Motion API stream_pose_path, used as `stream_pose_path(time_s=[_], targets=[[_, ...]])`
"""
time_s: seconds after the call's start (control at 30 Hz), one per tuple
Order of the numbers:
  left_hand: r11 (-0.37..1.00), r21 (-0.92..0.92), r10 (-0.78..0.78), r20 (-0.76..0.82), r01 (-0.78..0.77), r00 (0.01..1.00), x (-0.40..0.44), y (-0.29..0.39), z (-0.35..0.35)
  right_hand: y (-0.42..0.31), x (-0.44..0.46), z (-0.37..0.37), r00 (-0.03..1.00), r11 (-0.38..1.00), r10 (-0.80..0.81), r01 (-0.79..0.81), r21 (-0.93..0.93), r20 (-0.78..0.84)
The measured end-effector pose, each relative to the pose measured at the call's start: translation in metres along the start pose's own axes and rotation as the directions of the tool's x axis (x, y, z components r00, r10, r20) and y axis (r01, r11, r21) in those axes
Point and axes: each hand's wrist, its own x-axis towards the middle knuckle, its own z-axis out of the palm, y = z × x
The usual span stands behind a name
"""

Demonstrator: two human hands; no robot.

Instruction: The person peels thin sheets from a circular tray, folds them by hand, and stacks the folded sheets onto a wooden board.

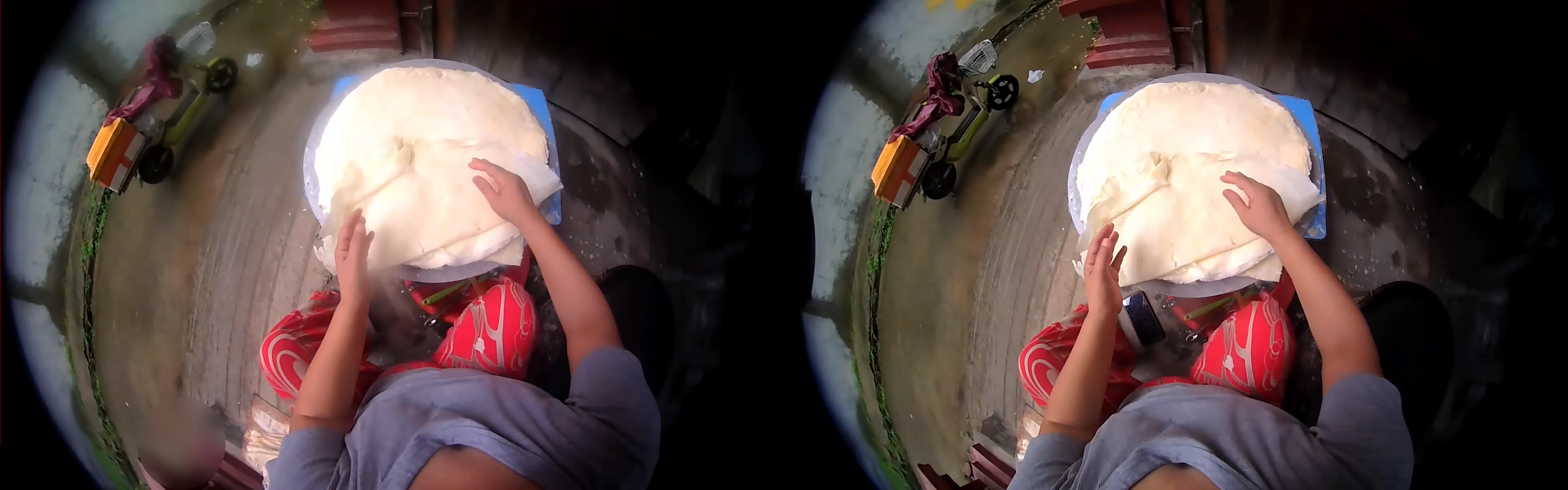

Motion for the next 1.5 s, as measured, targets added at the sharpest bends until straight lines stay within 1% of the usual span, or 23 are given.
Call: stream_pose_path(time_s=[0.03, 0.07, 0.1, 0.2, 0.27, 0.33, 0.43, 0.47, 0.5, 0.53, 0.57, 0.7, 0.73, 0.77, 0.83, 0.87, 1.0, 1.03, 1.1, 1.27, 1.33, 1.4, 1.5], targets=[[0.878, 0.424, 0.158, 0.176, -0.22, 0.972, -0.01, -0.006, 0.001, -0.003, -0.011, -0.001, 0.98, 0.937, -0.196, 0.2, -0.285, 0.043], [0.546, 0.712, 0.209, 0.395, -0.442, 0.895, -0.019, -0.012, 0.0, -0.002, -0.021, -0.002, 0.922, 0.759, -0.361, 0.378, -0.53, 0.14], [0.547, 0.714, 0.2, 0.395, -0.437, 0.897, -0.024, -0.017, -0.003, -0.001, -0.031, -0.004, 0.924, 0.763, -0.354, 0.373, -0.527, 0.142], [-0.125, 0.886, -0.002, 0.449, -0.446, 0.894, -0.027, -0.035, -0.008, 0.033, -0.05, -0.018, 0.97, 0.538, -0.193, -0.02, -0.843, -0.145], [-0.02, 0.953, -0.088, 0.3, -0.302, 0.95, -0.017, -0.048, -0.021, 0.073, -0.061, -0.022, 0.964, 0.737, 0.078, -0.226, -0.637, -0.253], [-0.058, 0.96, -0.105, 0.267, -0.274, 0.958, -0.016, -0.035, -0.011, 0.082, -0.066, -0.034, 0.971, 0.77, 0.076, -0.203, -0.605, -0.229], [-0.109, 0.918, 0.084, 0.391, -0.381, 0.917, -0.019, -0.034, 0.008, 0.083, -0.072, -0.04, 0.716, 0.878, -0.012, -0.327, -0.35, -0.698], [-0.067, 0.879, 0.086, 0.477, -0.472, 0.875, -0.021, -0.033, 0.018, 0.09, -0.073, -0.04, 0.715, 0.877, -0.011, -0.329, -0.35, -0.699], [0.02, 0.84, 0.082, 0.539, -0.542, 0.838, -0.021, -0.037, 0.026, 0.098, -0.072, -0.041, 0.656, 0.921, 0.325, -0.384, 0.069, -0.681], [0.106, 0.79, 0.084, 0.598, -0.604, 0.797, -0.021, -0.041, 0.034, 0.085, -0.068, -0.044, 0.59, 0.783, 0.619, -0.407, 0.471, -0.519], [0.11, 0.759, 0.057, 0.64, -0.642, 0.766, -0.021, -0.05, 0.041, 0.072, -0.068, -0.059, 0.588, 0.582, 0.781, -0.56, 0.589, -0.213], [0.194, 0.662, 0.038, 0.732, -0.723, 0.68, -0.024, -0.071, 0.075, 0.062, -0.059, -0.048, 0.557, 0.545, 0.81, -0.599, 0.586, -0.184], [0.142, 0.634, 0.037, 0.764, -0.76, 0.644, -0.026, -0.072, 0.084, 0.061, -0.055, -0.04, 0.65, 0.678, 0.674, -0.357, 0.643, -0.351], [0.089, 0.604, 0.033, 0.793, -0.792, 0.609, -0.027, -0.074, 0.092, 0.061, -0.05, -0.032, 0.682, 0.76, 0.517, -0.088, 0.644, -0.517], [0.073, 0.606, 0.029, 0.792, -0.792, 0.609, -0.027, -0.079, 0.105, 0.023, -0.039, -0.021, 0.774, 0.934, 0.321, -0.162, 0.319, -0.546], [0.055, 0.601, 0.024, 0.797, -0.797, 0.603, -0.029, -0.082, 0.11, -0.006, -0.037, -0.015, 0.83, 0.97, 0.233, -0.236, 0.058, -0.507], [0.165, 0.528, 0.146, 0.822, -0.833, 0.55, -0.028, -0.088, 0.113, -0.048, -0.031, 0.033, 0.961, 0.912, -0.264, 0.224, -0.343, -0.075], [0.408, 0.508, 0.138, 0.787, -0.759, 0.601, -0.026, -0.089, 0.109, -0.042, -0.034, 0.043, 0.961, 0.913, -0.269, 0.23, -0.337, -0.071], [0.399, 0.505, 0.094, 0.808, -0.765, 0.582, -0.031, -0.082, 0.1, -0.035, -0.036, 0.062, 0.919, 0.839, -0.299, 0.382, -0.388, 0.259], [0.302, 0.462, 0.252, 0.805, -0.834, 0.537, -0.048, -0.056, 0.061, -0.02, -0.011, 0.047, 0.938, 0.945, -0.242, 0.286, -0.157, 0.25], [0.487, 0.745, 0.278, 0.363, -0.456, 0.89, -0.065, -0.047, 0.033, -0.012, -0.005, 0.048, 0.933, 0.833, -0.358, 0.334, -0.441, 0.032], [0.417, 0.896, 0.461, -0.061, -0.155, 0.885, -0.057, -0.04, 0.022, 0.015, 0.002, 0.061, 0.954, 0.782, -0.294, 0.273, -0.56, 0.055], [0.287, 0.953, 0.622, -0.104, -0.102, 0.776, -0.012, -0.027, -0.01, 0.027, 0.001, 0.074, 0.984, 0.693, -0.142, 0.175, -0.7, 0.106]])
